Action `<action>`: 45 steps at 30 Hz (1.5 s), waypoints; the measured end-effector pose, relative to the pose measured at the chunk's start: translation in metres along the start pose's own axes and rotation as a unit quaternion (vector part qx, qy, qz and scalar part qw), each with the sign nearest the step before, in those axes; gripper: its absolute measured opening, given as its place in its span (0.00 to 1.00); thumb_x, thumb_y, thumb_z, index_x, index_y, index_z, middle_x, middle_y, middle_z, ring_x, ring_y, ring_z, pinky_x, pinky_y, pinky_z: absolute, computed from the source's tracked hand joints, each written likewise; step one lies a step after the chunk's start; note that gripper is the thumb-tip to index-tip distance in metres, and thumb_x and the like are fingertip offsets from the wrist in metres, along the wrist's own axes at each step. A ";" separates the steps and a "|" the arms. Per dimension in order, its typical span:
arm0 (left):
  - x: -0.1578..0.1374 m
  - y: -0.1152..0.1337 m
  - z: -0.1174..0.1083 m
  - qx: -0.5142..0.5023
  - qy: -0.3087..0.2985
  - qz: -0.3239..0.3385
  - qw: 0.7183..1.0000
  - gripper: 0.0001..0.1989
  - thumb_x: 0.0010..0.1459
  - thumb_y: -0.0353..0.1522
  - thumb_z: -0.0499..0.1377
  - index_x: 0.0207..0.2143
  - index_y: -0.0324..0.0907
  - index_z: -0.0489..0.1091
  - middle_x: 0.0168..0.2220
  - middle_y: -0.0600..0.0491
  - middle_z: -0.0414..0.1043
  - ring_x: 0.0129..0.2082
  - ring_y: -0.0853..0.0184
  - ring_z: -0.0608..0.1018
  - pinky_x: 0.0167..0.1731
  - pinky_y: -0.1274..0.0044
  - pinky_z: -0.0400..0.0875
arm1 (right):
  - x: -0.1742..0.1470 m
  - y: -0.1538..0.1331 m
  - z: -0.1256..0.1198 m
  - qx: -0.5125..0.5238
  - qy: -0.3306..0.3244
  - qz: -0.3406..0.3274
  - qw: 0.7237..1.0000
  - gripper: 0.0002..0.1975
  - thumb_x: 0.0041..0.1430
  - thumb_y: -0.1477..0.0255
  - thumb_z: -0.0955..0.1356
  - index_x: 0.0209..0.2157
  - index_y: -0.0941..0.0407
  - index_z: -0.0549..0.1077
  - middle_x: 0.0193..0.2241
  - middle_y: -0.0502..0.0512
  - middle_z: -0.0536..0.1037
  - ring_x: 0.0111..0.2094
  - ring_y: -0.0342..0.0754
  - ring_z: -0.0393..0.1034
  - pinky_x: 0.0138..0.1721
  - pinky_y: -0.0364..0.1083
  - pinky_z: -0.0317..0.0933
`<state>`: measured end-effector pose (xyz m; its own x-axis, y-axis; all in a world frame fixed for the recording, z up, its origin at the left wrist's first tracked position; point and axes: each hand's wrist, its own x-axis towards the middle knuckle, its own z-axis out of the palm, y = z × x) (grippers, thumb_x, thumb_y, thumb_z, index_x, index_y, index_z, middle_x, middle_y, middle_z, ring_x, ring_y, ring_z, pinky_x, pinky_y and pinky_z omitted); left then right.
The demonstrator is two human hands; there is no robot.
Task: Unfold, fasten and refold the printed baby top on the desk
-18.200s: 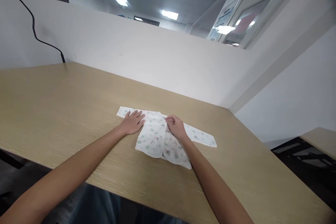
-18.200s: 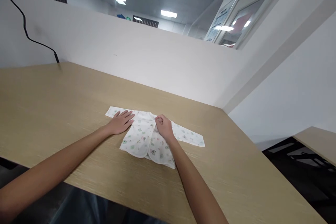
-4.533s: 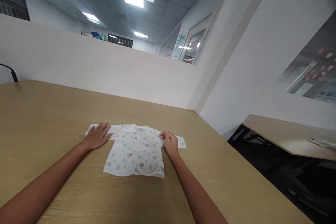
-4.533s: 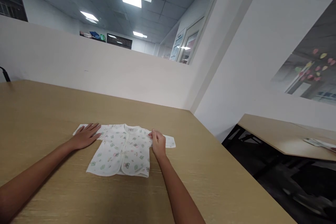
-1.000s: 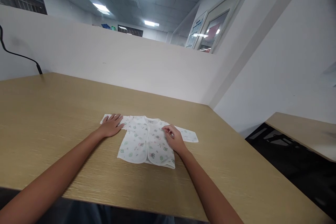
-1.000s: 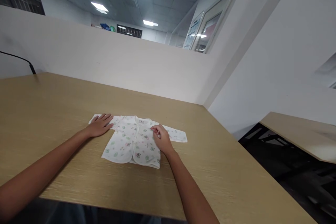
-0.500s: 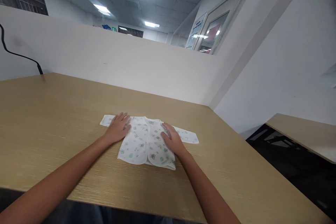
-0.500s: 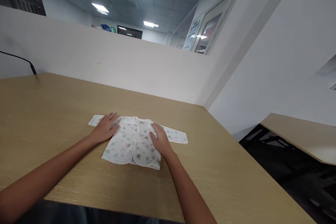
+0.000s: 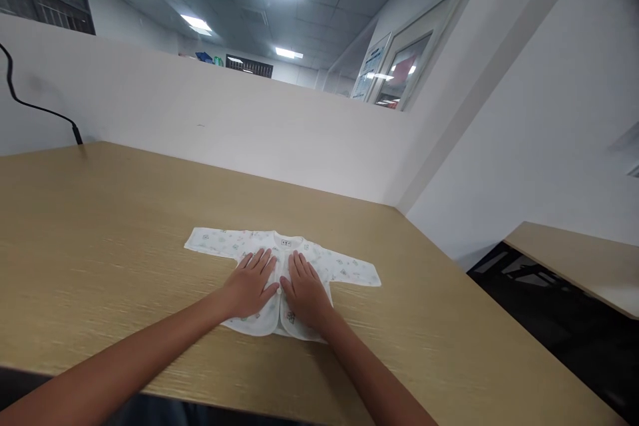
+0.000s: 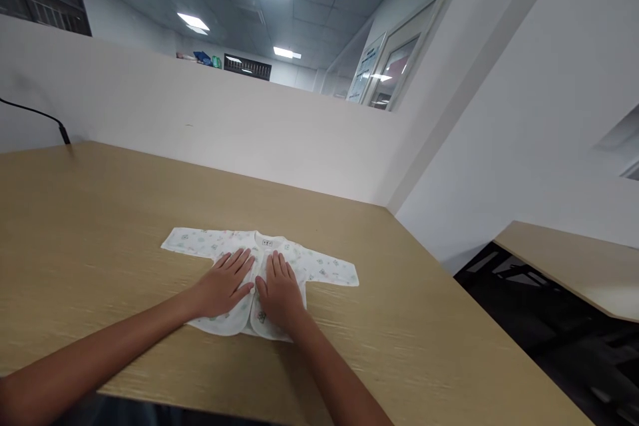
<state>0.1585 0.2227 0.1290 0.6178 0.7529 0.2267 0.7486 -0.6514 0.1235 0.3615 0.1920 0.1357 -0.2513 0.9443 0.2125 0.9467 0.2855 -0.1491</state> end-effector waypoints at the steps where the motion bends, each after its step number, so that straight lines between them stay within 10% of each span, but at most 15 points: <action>1: -0.002 0.002 -0.002 -0.002 -0.001 0.000 1.000 0.36 0.71 0.50 0.36 0.70 0.38 0.52 0.73 0.41 0.45 0.73 0.52 0.48 0.69 0.57 0.46 | -0.003 -0.002 -0.001 -0.001 -0.003 0.001 1.000 0.33 0.72 0.63 0.56 0.70 0.70 0.53 0.71 0.67 0.48 0.73 0.59 0.40 0.70 0.57 0.42; 13: -0.006 -0.001 -0.015 -0.058 -0.012 0.040 0.997 0.35 0.70 0.49 0.42 0.72 0.39 0.48 0.73 0.39 0.44 0.73 0.51 0.47 0.69 0.55 0.45 | -0.009 -0.002 0.001 0.077 0.011 0.050 0.996 0.34 0.68 0.62 0.61 0.70 0.63 0.57 0.71 0.64 0.50 0.73 0.65 0.38 0.69 0.64 0.41; 17: 0.006 -0.002 -0.035 -0.117 0.099 0.109 0.982 0.31 0.69 0.40 0.50 0.71 0.48 0.48 0.73 0.46 0.45 0.72 0.56 0.52 0.68 0.60 0.50 | 0.010 0.015 -0.015 0.206 0.109 0.024 0.972 0.30 0.65 0.64 0.63 0.65 0.60 0.65 0.64 0.66 0.67 0.65 0.59 0.61 0.63 0.57 0.57; 20: 0.033 -0.001 -0.044 -0.176 0.179 0.065 0.966 0.23 0.65 0.33 0.52 0.62 0.47 0.64 0.61 0.46 0.68 0.60 0.59 0.69 0.60 0.67 0.63 | 0.036 0.024 -0.032 0.247 0.157 0.004 0.956 0.20 0.63 0.69 0.63 0.52 0.59 0.77 0.44 0.62 0.81 0.43 0.53 0.75 0.48 0.51 0.66; 27: 0.073 -0.011 -0.019 -0.205 0.140 -0.059 0.967 0.06 0.58 0.30 0.55 0.36 0.45 0.72 0.29 0.55 0.72 0.31 0.66 0.74 0.33 0.75 0.64 | 0.067 0.032 -0.010 0.248 0.098 -0.003 0.964 0.18 0.55 0.76 0.63 0.44 0.57 0.81 0.26 0.52 0.76 0.29 0.47 0.68 0.35 0.45 0.60; 45: 0.069 -0.013 -0.013 -0.162 0.099 -0.037 0.981 0.05 0.60 0.34 0.57 0.36 0.44 0.73 0.31 0.54 0.74 0.35 0.63 0.75 0.34 0.75 0.63 | 0.059 0.043 -0.022 0.342 0.100 -0.074 0.931 0.09 0.62 0.69 0.65 0.36 0.57 0.76 0.27 0.51 0.73 0.28 0.45 0.64 0.31 0.42 0.59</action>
<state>0.1878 0.2819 0.1555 0.4820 0.7871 0.3849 0.6536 -0.6156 0.4403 0.3917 0.2559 0.1631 -0.2613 0.8562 0.4458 0.5367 0.5127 -0.6701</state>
